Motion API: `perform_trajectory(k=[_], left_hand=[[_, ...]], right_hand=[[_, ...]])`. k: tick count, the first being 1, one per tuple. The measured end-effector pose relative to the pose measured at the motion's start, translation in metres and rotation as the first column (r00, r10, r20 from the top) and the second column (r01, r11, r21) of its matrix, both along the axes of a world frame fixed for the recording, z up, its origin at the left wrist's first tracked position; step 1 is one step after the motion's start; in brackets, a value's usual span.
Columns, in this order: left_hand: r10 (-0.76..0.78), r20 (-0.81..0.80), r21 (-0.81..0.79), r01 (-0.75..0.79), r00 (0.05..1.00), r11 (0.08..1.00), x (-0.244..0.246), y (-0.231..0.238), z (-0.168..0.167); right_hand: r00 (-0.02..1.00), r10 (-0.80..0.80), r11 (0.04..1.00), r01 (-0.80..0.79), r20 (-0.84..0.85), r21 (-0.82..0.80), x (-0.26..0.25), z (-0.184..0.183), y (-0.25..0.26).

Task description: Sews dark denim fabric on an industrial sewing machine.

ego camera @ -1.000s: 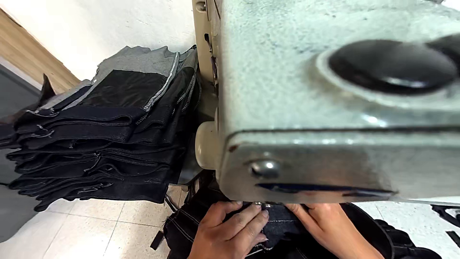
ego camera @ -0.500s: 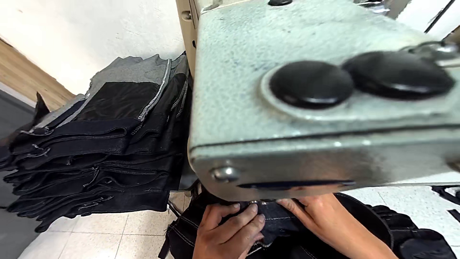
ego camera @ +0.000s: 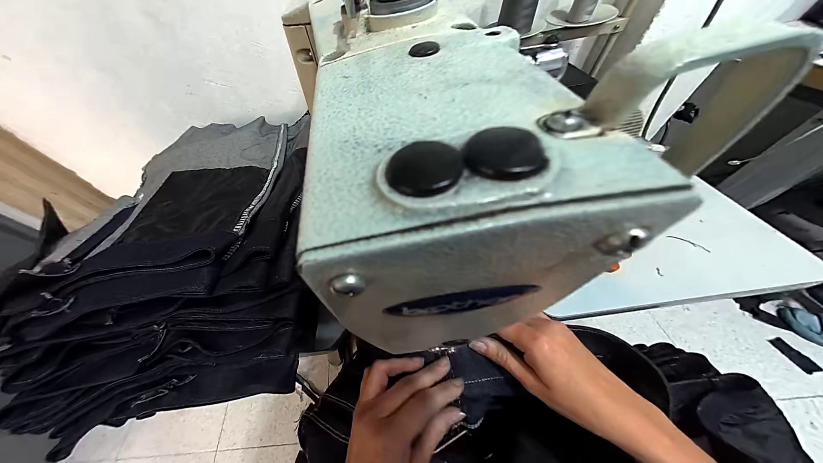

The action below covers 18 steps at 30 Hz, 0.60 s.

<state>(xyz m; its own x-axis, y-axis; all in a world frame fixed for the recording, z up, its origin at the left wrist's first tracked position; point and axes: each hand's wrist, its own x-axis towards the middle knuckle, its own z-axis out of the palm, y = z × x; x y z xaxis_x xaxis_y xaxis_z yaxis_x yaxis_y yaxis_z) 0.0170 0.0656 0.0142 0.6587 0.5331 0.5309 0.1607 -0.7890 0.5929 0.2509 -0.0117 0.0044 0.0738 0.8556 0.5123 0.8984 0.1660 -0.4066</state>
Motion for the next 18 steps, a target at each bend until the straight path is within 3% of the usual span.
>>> perform_trajectory(k=[3, 5, 8, 12, 18], left_hand=[[0.163, 0.014, -0.174, -0.158, 0.987, 0.972, -0.006, 0.010, 0.008], [0.275, -0.104, -0.204, -0.291, 0.956, 0.935, -0.003, 0.018, 0.007], [0.171, -0.286, -0.347, -0.268, 0.943, 0.899, 0.004, 0.024, 0.009], [0.178, -0.083, -0.276, -0.195, 0.980, 0.941, 0.016, 0.038, -0.001], [0.120, -0.025, -0.163, -0.123, 0.992, 0.979, 0.025, 0.061, -0.001]], right_hand=[[1.000, 0.005, 1.000, -0.005, -0.019, -0.011, 0.000, -0.003, 0.000], [0.999, 0.004, 1.000, -0.005, -0.032, -0.013, -0.001, -0.005, 0.000], [0.998, 0.011, 1.000, -0.010, -0.054, 0.018, -0.002, -0.008, 0.001], [1.000, 0.020, 0.994, -0.020, 0.002, 0.110, 0.011, -0.002, 0.019], [1.000, -0.019, 0.993, 0.016, 0.022, 0.120, 0.017, 0.013, 0.039]])
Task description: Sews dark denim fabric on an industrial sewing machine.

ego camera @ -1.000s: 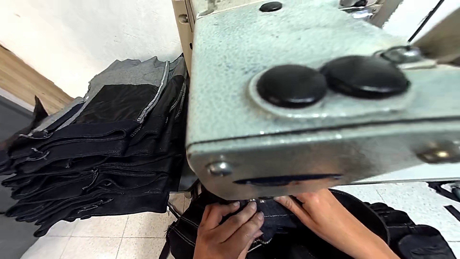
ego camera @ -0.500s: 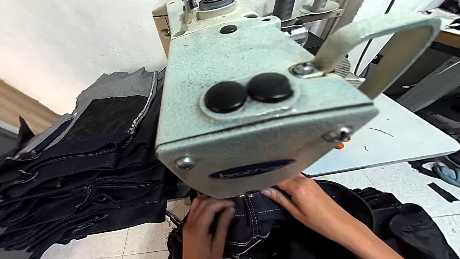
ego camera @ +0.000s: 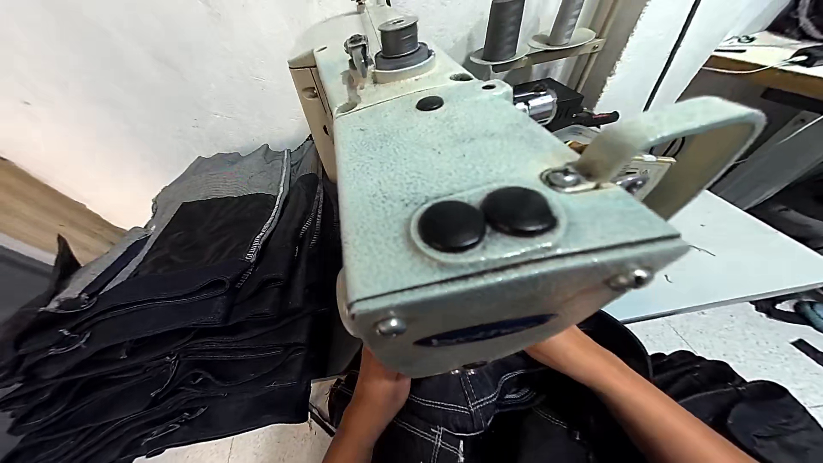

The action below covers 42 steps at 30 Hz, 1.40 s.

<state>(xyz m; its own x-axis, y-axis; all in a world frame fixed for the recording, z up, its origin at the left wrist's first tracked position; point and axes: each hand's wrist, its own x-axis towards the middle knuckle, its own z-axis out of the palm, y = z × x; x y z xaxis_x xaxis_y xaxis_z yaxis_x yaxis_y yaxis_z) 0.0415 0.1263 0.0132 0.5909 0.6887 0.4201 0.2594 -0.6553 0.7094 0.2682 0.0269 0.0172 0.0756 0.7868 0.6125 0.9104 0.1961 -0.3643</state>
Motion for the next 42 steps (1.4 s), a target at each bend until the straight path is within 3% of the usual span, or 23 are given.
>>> perform_trajectory(k=[3, 6, 11, 14, 20, 23, 25, 30, 37, 40, 42], left_hand=[[0.099, -0.078, 0.174, -0.084, 0.992, 0.981, 0.005, -0.001, -0.008], [0.210, -0.030, 0.426, -0.177, 0.977, 0.887, 0.009, -0.004, -0.017], [0.233, 0.056, 0.558, -0.224, 0.971, 0.799, 0.011, 0.002, -0.022], [0.215, 0.018, 0.622, -0.180, 0.976, 0.762, 0.007, 0.006, -0.023], [0.190, 0.015, 0.535, -0.169, 0.982, 0.828, 0.010, 0.005, -0.020], [0.227, 0.038, 0.590, -0.205, 0.973, 0.781, 0.009, 0.005, -0.026], [0.216, 0.026, 0.540, -0.195, 0.976, 0.819, 0.009, -0.001, -0.017], [0.255, 0.071, 0.640, -0.241, 0.964, 0.730, 0.009, 0.008, -0.034], [0.219, 0.007, 0.577, -0.183, 0.976, 0.796, -0.002, 0.007, -0.037], [0.213, -0.076, 0.453, -0.157, 0.974, 0.878, 0.000, -0.004, -0.015], [0.188, -0.101, 0.355, -0.141, 0.977, 0.924, -0.002, -0.006, -0.016]], right_hand=[[0.999, -0.012, 1.000, 0.012, -0.030, -0.023, -0.001, 0.000, 0.000], [1.000, -0.026, 1.000, 0.025, -0.011, -0.009, -0.004, 0.002, 0.003], [0.999, 0.030, 0.999, -0.031, -0.025, -0.039, -0.004, 0.014, 0.007], [0.999, -0.004, 1.000, 0.003, 0.036, 0.007, -0.003, 0.011, 0.008], [0.997, -0.023, 0.998, 0.019, 0.072, 0.052, -0.002, 0.011, 0.008], [0.998, -0.011, 0.998, 0.008, 0.058, 0.055, -0.003, 0.010, 0.008], [0.999, 0.002, 0.999, -0.004, 0.040, 0.035, -0.005, 0.017, 0.007], [0.997, -0.002, 0.997, -0.004, 0.074, 0.077, -0.005, 0.017, 0.007], [0.995, 0.003, 1.000, -0.003, 0.095, -0.002, -0.005, 0.025, 0.002], [0.997, -0.032, 0.992, 0.039, 0.066, -0.117, 0.003, 0.014, -0.003], [0.989, -0.119, 0.990, 0.125, 0.093, -0.064, 0.011, 0.021, -0.020]])
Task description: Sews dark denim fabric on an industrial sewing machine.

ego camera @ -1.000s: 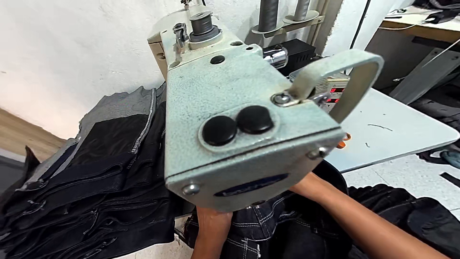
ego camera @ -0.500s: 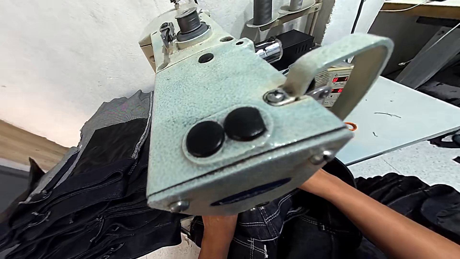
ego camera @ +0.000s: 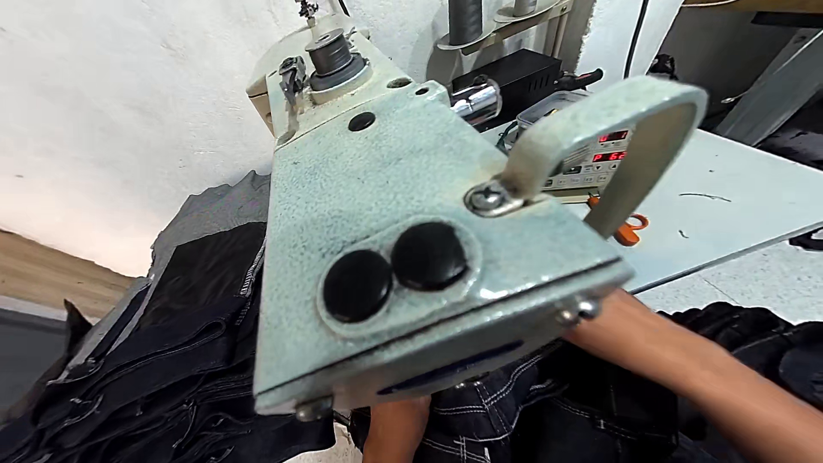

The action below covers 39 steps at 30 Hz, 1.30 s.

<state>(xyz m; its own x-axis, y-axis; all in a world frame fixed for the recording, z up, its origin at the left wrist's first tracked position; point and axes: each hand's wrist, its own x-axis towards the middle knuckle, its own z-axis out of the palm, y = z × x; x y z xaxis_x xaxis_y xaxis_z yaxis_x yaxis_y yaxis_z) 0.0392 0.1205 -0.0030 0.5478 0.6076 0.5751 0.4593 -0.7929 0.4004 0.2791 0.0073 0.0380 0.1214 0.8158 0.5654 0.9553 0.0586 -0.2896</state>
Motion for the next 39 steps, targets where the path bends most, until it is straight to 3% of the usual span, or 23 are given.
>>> perform_trajectory(k=[3, 6, 9, 11, 13, 15, 17, 19, 22, 24, 27, 29, 31, 39], left_hand=[[0.009, -0.041, -0.201, -0.017, 0.999, 0.980, -0.008, -0.002, 0.014], [-0.006, -0.037, 0.010, 0.006, 0.999, 1.000, -0.017, -0.003, 0.024], [-0.048, 0.023, -0.014, 0.049, 0.999, 0.999, -0.030, -0.021, 0.038], [-0.182, 0.047, -0.102, 0.186, 0.982, 0.977, -0.042, -0.037, 0.035], [-0.273, -0.006, -0.134, 0.270, 0.962, 0.953, -0.047, -0.053, 0.031], [-0.281, -0.065, -0.086, 0.275, 0.958, 0.958, -0.044, -0.062, 0.027], [-0.261, -0.090, -0.004, 0.261, 0.961, 0.965, -0.039, -0.065, 0.024], [-0.241, -0.112, 0.055, 0.248, 0.964, 0.967, -0.033, -0.066, 0.025], [-0.195, -0.181, 0.109, 0.217, 0.964, 0.970, -0.026, -0.066, 0.028], [-0.169, -0.243, 0.139, 0.207, 0.955, 0.968, -0.024, -0.067, 0.032], [-0.170, -0.300, 0.161, 0.225, 0.939, 0.961, -0.024, -0.069, 0.037], [-0.187, -0.290, 0.166, 0.242, 0.938, 0.956, -0.024, -0.069, 0.036], [-0.190, -0.274, 0.174, 0.243, 0.943, 0.954, -0.024, -0.070, 0.033], [-0.240, -0.146, 0.009, 0.244, 0.960, 0.970, -0.021, -0.066, 0.027]], right_hand=[[0.989, -0.131, 0.991, 0.131, -0.064, -0.003, 0.052, -0.002, -0.024], [0.910, -0.394, 0.917, 0.381, -0.127, -0.114, 0.133, -0.046, -0.043], [0.799, -0.578, 0.803, 0.522, -0.166, -0.286, 0.189, -0.100, -0.048], [0.781, -0.611, 0.764, 0.540, -0.128, -0.353, 0.198, -0.115, -0.042], [0.747, -0.662, 0.684, 0.576, -0.050, -0.448, 0.188, -0.107, -0.033], [0.709, -0.704, 0.580, 0.602, 0.033, -0.548, 0.175, -0.092, -0.024], [0.720, -0.682, 0.538, 0.612, 0.127, -0.580, 0.166, -0.081, -0.022], [0.770, -0.633, 0.604, 0.557, 0.081, -0.570, 0.164, -0.075, -0.031], [0.846, -0.444, 0.865, 0.319, -0.296, -0.387, 0.145, -0.047, -0.057], [0.877, -0.260, 0.952, 0.162, -0.405, -0.260, 0.104, -0.017, -0.079], [0.985, -0.099, 0.987, 0.079, -0.140, -0.140, 0.027, -0.005, -0.097], [0.997, -0.055, 0.991, 0.061, 0.055, -0.120, -0.015, -0.012, -0.095], [0.991, -0.004, 0.992, 0.021, 0.133, -0.126, -0.045, -0.016, -0.090], [0.923, -0.032, 0.999, 0.029, 0.382, 0.013, -0.076, -0.017, -0.064]])
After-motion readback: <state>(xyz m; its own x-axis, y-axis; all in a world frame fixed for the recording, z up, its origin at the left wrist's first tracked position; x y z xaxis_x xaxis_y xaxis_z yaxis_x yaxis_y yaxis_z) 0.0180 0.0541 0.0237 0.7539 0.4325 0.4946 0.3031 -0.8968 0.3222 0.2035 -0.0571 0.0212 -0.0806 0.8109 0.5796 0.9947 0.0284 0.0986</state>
